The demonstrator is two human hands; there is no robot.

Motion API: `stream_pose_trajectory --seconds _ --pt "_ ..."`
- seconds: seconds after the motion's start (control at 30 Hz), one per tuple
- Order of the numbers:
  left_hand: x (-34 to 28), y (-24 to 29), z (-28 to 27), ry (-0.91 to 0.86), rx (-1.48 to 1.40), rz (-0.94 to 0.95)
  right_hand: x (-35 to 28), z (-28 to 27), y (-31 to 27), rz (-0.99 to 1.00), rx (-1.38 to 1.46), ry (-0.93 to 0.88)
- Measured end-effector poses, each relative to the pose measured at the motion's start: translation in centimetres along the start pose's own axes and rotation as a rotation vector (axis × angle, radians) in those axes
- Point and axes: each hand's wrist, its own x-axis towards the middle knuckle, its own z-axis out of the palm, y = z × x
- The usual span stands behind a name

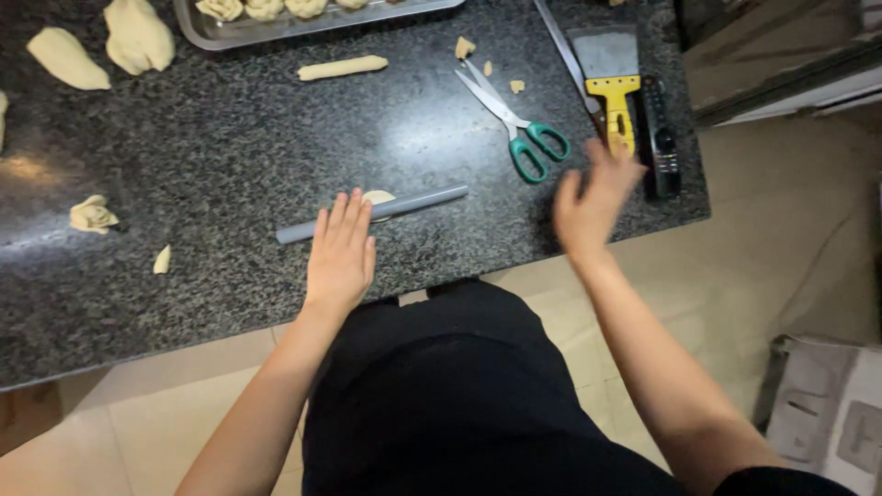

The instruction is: Preparing decorative roses from dough for baking.

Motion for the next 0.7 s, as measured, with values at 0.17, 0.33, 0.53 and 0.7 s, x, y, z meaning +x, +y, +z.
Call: stream_pose_trajectory --seconds 0.17,0.33,0.53,0.7 --pt "-0.6 0.4 -0.1 0.003 -0.008 -0.009 -0.1 1.7 -10.9 -0.194 0.259 -0.27" --pt "-1.2 0.6 -0.3 -0.012 -0.003 -0.018 -1.1 3.9 -15.6 -0.353 0.3 -0.474" --pt "-2.1 0.9 -0.5 -0.003 0.016 0.031 -2.9 4.6 -14.3 -0.515 0.209 -0.521" --pt "-2.4 1.0 -2.2 0.034 -0.176 -0.024 -3.0 4.5 -14.1 -0.387 0.352 -0.504"
